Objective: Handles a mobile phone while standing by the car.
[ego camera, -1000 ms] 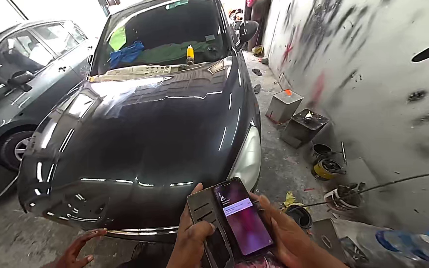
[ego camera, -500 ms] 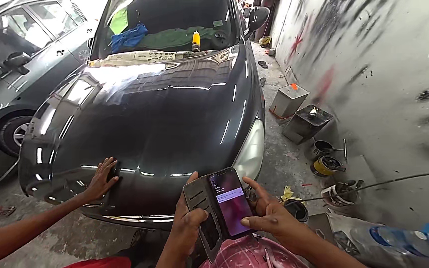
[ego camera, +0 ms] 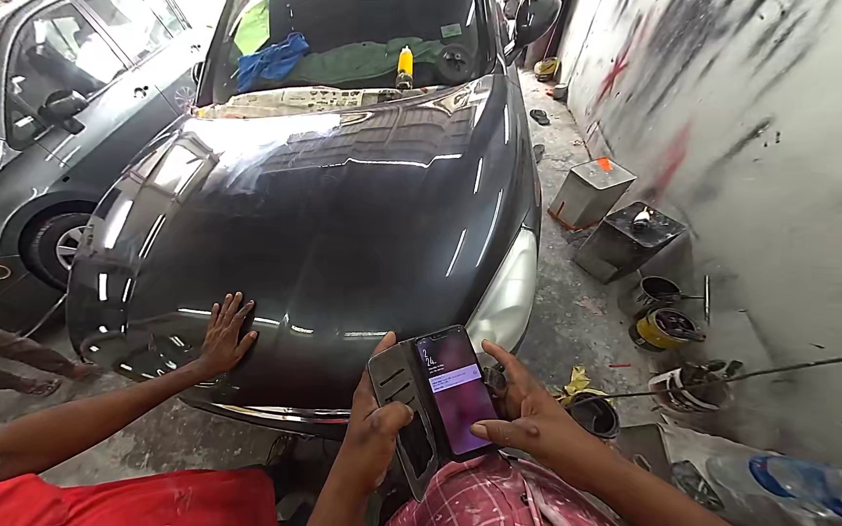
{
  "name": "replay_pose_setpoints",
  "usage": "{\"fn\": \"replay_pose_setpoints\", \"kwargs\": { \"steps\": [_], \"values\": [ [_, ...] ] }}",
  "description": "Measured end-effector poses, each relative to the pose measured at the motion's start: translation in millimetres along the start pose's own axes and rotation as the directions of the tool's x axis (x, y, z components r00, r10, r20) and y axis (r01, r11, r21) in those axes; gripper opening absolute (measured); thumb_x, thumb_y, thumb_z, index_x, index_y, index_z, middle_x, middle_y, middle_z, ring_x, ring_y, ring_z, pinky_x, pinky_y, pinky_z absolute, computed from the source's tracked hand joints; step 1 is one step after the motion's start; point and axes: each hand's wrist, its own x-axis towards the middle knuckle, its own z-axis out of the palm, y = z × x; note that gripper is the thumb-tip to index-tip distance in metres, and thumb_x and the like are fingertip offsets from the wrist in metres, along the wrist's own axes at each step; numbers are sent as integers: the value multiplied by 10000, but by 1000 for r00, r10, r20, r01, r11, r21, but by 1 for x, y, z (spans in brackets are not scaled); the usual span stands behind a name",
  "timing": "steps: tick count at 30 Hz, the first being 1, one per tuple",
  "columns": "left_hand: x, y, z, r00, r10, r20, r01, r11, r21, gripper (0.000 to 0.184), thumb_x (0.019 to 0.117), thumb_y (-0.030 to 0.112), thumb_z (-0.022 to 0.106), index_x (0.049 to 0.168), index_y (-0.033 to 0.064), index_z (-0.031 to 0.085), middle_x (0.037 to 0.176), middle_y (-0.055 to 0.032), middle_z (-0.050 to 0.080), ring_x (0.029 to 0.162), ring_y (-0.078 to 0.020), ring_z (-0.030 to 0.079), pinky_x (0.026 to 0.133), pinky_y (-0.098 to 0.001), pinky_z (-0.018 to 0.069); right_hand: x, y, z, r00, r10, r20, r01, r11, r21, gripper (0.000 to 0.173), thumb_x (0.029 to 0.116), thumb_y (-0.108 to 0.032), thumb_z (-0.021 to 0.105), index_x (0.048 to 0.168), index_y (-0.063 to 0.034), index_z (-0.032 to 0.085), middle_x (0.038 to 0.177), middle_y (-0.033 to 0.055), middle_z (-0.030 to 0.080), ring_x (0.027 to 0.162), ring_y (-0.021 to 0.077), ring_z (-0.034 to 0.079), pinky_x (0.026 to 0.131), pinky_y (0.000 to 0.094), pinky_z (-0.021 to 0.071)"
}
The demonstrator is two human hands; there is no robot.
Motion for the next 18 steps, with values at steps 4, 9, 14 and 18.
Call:
{"fn": "replay_pose_setpoints", "kwargs": {
  "steps": [4,9,14,18],
  "values": [
    [-1,-1,-1,1000,6,6,-6,1000,20,911,753,-88,565,1601,142,323,1268,-161,668,1063,-231,705,900,-381,606,0,1,0,1000,8,-19,-9,999,-35,1160,739,24,813,1617,-175,81,1288,176,659,1017,296,740,908,426,634],
    [-2,-3,2,1000,9,16,-9,1000,29,909,759,-89,560,1604,139,315,1277,-158,664,1071,-226,702,907,-379,604,4,5,-3,996,-15,-87,6,995,-104,999,811,-61,795,1599,-148,185,1263,154,676,1022,261,738,909,399,631],
    [2,-9,2,999,39,36,-40,999,27,921,752,-91,565,1608,128,305,1301,-163,654,1088,-230,697,917,-387,601,4,1,-5,979,41,-201,-51,998,-44,675,1006,-327,628,1567,-159,290,1029,184,728,839,299,753,728,437,649],
    [-4,72,46,982,-182,-55,189,964,185,605,857,-118,503,1449,-9,449,1191,-79,661,1025,-87,668,898,-227,542,4,-2,-4,972,74,-223,-72,997,20,610,1039,-303,552,1561,-149,277,975,182,730,776,286,750,679,413,640]
  ]
}}
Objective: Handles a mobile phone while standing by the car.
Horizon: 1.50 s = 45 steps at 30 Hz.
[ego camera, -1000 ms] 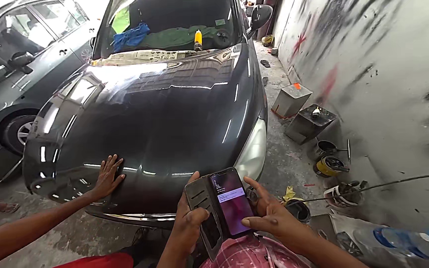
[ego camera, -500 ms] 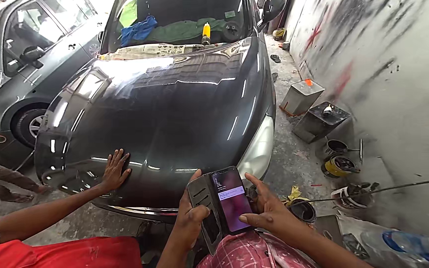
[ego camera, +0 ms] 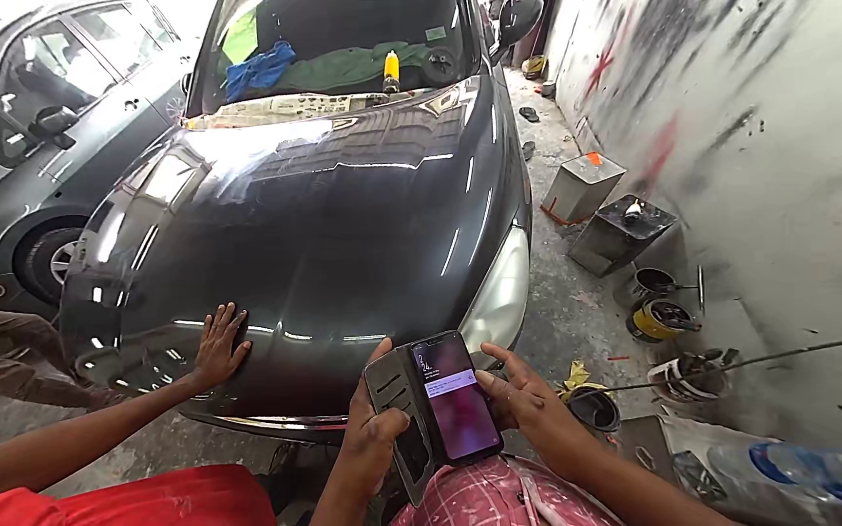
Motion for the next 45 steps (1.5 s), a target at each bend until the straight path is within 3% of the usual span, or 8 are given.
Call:
{"fn": "replay_pose_setpoints", "kwargs": {
  "steps": [7,10,17,20,25,29,34,45],
  "values": [
    [-3,29,6,997,-60,-43,60,998,-2,505,886,-114,486,1389,-78,467,1164,-90,650,1009,-54,650,900,-184,514,-4,-3,-4,975,-90,204,111,989,-96,1146,786,-79,836,1623,-190,62,1235,156,681,960,267,750,877,408,641],
    [20,-48,-23,980,200,20,-198,979,-54,771,790,-94,534,1535,23,377,1257,-119,663,1059,-139,693,885,-267,586,-2,-4,-3,967,-60,247,103,982,-161,1212,761,-51,847,1625,-237,18,1269,129,673,961,260,753,873,404,649],
    [25,-80,-29,982,190,10,-187,972,-146,915,742,-82,571,1595,167,351,1271,-162,667,1065,-236,703,894,-386,606,1,2,-5,969,-48,243,104,970,-221,1184,777,-77,854,1627,-277,55,1258,103,687,967,247,752,885,397,645],
    [26,-83,-29,982,189,29,-183,972,-150,919,751,-78,574,1602,176,335,1273,-157,668,1061,-234,704,899,-386,605,5,8,-5,982,-129,140,166,940,-299,945,886,-237,785,1616,-214,187,1229,86,693,932,197,746,845,373,646],
    [15,-50,-18,994,109,3,-109,993,-46,758,798,-75,539,1529,91,421,1220,-96,678,1025,-138,697,867,-273,587,10,7,-6,997,-76,28,80,972,-223,687,1008,-373,617,1587,-227,275,932,148,731,743,265,742,681,407,643],
    [0,23,7,989,-126,-73,126,992,1,500,910,-111,488,1405,-36,482,1153,-78,650,986,-70,657,877,-200,528,8,5,-6,998,-54,30,58,988,-144,735,959,-264,672,1581,-222,282,960,171,732,765,283,744,711,408,638],
    [33,-83,-33,981,167,-101,-183,966,-182,906,746,-89,556,1587,204,389,1319,-152,649,1064,-248,698,843,-390,616,9,4,-12,986,-90,140,98,994,-55,900,872,-120,694,1615,-254,204,1067,216,717,882,323,743,810,430,628],
    [40,-76,-27,984,152,-93,-168,966,-195,901,754,-109,538,1581,218,392,1294,-163,655,1038,-256,704,832,-404,618,11,6,-21,956,-54,288,94,987,-127,999,830,-38,707,1631,-328,186,1184,172,682,995,284,716,878,401,606]
  ]
}}
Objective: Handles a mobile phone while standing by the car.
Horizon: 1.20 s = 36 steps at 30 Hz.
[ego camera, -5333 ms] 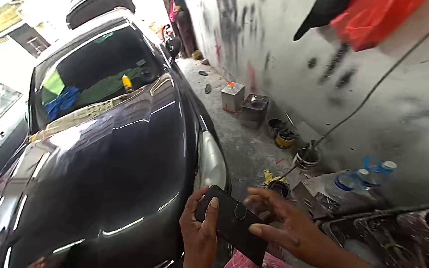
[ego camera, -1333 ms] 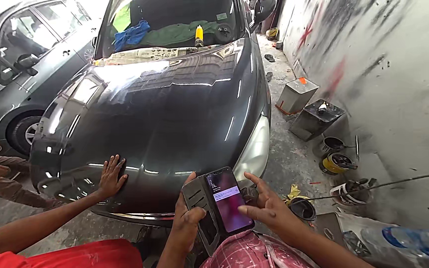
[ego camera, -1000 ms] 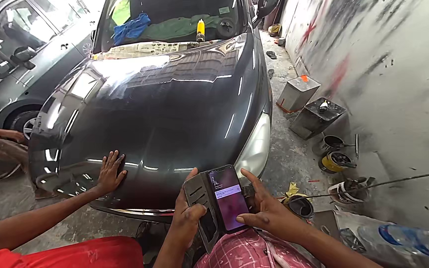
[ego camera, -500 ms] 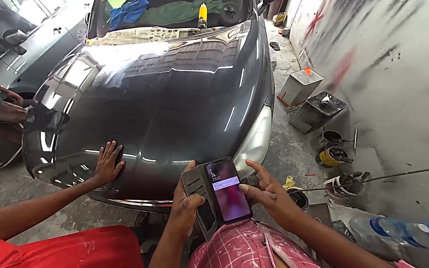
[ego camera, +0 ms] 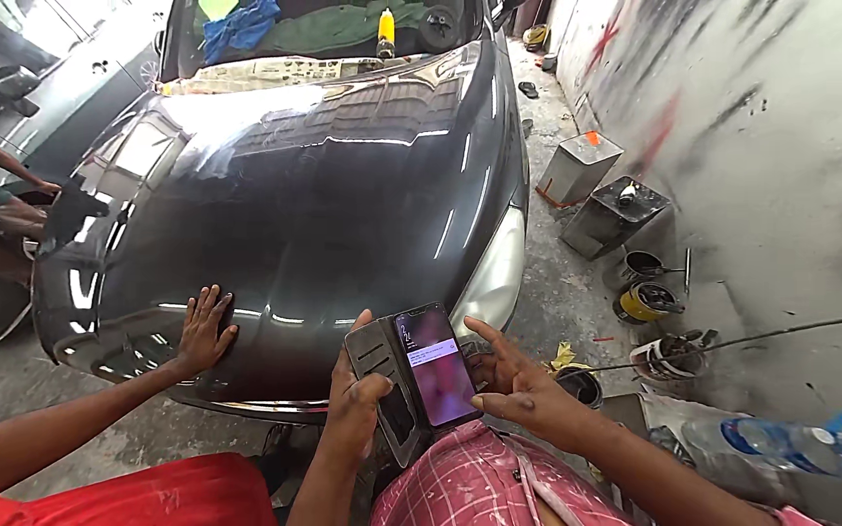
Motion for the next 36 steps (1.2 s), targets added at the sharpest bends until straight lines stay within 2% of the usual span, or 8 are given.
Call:
{"fn": "replay_pose_setpoints", "kwargs": {
  "steps": [6,12,20,22,24,26,29,36],
  "values": [
    [4,2,7,999,25,26,-26,999,31,904,746,-110,544,1579,207,389,1293,-154,655,1046,-241,701,842,-388,617,0,-4,-5,999,44,0,-44,998,-51,942,839,-92,697,1626,-274,212,1171,147,690,996,248,716,884,377,600],
    [6,2,17,997,31,71,-37,996,76,899,740,-94,550,1579,185,385,1269,-149,667,1042,-225,704,858,-369,612,2,-8,-8,996,79,51,-76,995,-62,1070,773,-131,841,1618,-215,190,1255,112,672,1080,231,709,940,387,606],
    [5,0,18,995,30,99,-43,991,128,914,748,-81,561,1587,235,385,1303,-124,658,1061,-226,694,855,-380,610,3,-9,-2,994,111,-15,-112,990,-87,1033,739,-142,865,1577,-213,265,1172,99,709,1019,221,732,905,382,622],
    [3,-4,18,993,37,110,-52,990,133,918,750,-71,567,1594,233,371,1315,-124,651,1079,-229,689,865,-382,608,4,-5,0,993,105,-61,-111,989,-98,859,775,-155,842,1500,-190,381,1135,85,728,998,213,738,898,377,623],
    [3,-6,16,992,51,119,-66,990,125,916,752,-71,566,1597,215,356,1318,-126,649,1088,-225,688,879,-378,606,8,1,0,992,37,-123,-49,994,-99,540,886,-209,766,1371,-126,543,1075,95,742,954,218,739,865,389,627],
    [3,-8,15,993,57,108,-68,992,105,913,742,-62,572,1593,196,365,1308,-126,654,1087,-219,687,883,-372,601,11,0,0,984,25,-178,-44,994,-104,315,1021,-311,602,1254,-102,629,1016,99,732,895,218,730,793,387,625],
    [2,-9,12,995,61,84,-68,994,83,895,744,-58,573,1586,168,372,1308,-136,653,1098,-219,687,898,-375,600,13,-5,3,978,37,-205,-53,996,-73,387,1078,-399,450,1206,-93,649,971,118,733,851,225,732,735,378,623],
    [-3,-8,11,997,84,1,-84,996,-10,900,731,-89,557,1584,103,344,1295,-165,650,1087,-232,692,895,-375,605,11,-13,15,973,-8,-231,6,1000,-8,377,1089,-288,412,1295,-47,617,1070,138,735,908,239,740,745,378,634]
  ]
}}
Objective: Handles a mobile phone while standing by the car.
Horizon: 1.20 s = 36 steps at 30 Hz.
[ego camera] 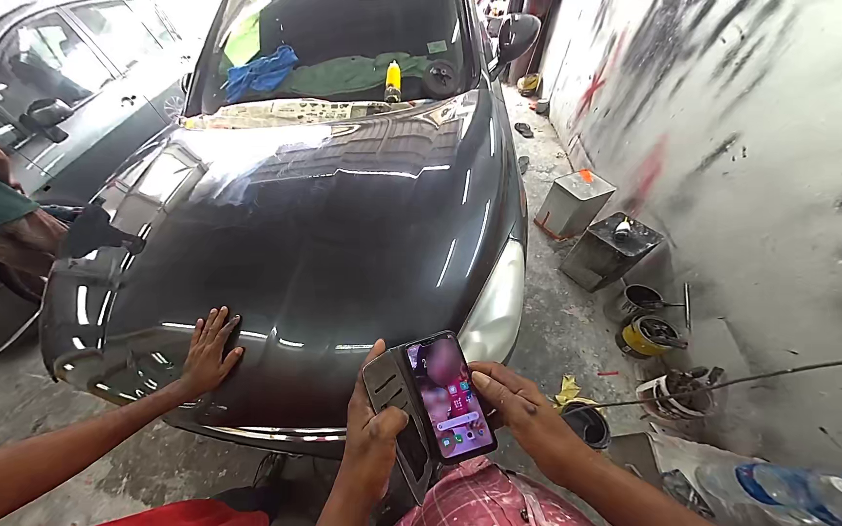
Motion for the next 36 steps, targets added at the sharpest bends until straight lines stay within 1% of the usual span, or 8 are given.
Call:
{"fn": "replay_pose_setpoints", "kwargs": {
  "steps": [8,13,19,22,26,28,32,36],
  "values": [
    [-3,-1,7,997,7,-74,-11,998,-62,910,721,-100,559,1582,90,332,1291,-173,647,1076,-238,698,885,-382,612,4,4,6,990,-86,-108,84,996,-28,353,1048,-178,454,1344,-51,599,1125,123,719,963,224,727,811,366,629],
    [-7,-2,11,997,4,-82,-12,995,-98,923,726,-116,538,1594,78,293,1324,-183,622,1102,-235,688,898,-377,609,5,13,11,973,-153,-175,136,985,-101,404,1031,-144,494,1422,-49,522,1010,111,730,886,182,730,804,331,617],
    [-7,-7,14,997,-12,-83,2,994,-113,921,728,-110,538,1596,80,294,1330,-184,619,1099,-237,689,895,-379,608,8,19,11,961,-158,-229,117,976,-183,394,1037,-145,473,1418,-65,535,956,80,726,848,143,718,779,308,605],
    [-7,-10,15,996,-12,-86,1,993,-118,921,732,-112,538,1597,82,289,1315,-189,624,1088,-242,693,892,-381,609,7,23,14,961,-162,-222,91,950,-298,456,1010,-219,541,1449,-99,506,930,48,701,803,130,692,751,316,596],
    [-6,-10,16,995,-10,-98,-2,993,-120,927,718,-114,540,1591,69,288,1312,-187,628,1089,-233,694,886,-377,611,5,24,17,971,-140,-192,66,935,-348,774,886,-495,746,1496,-148,420,991,8,716,870,120,716,803,331,623],
    [-5,-10,14,995,-12,-99,-1,992,-123,926,723,-118,542,1593,71,286,1314,-190,626,1093,-237,693,891,-380,611,6,23,16,972,-144,-186,70,933,-354,704,937,-505,669,1491,-138,436,962,14,701,847,128,702,781,340,611],
    [-6,-12,11,994,-5,-109,-8,993,-118,932,719,-110,543,1595,76,285,1318,-189,623,1099,-238,689,894,-379,608,11,26,15,971,-130,-198,40,914,-404,473,1034,-330,515,1472,-157,475,956,32,693,846,136,693,789,348,596],
    [-7,-12,7,992,-6,-125,-11,991,-132,933,722,-111,547,1597,68,278,1321,-194,619,1088,-242,692,887,-381,610,11,24,24,976,-125,-177,23,871,-490,793,864,-560,722,1489,-162,441,1075,3,719,941,112,712,856,367,613]
  ]
}}
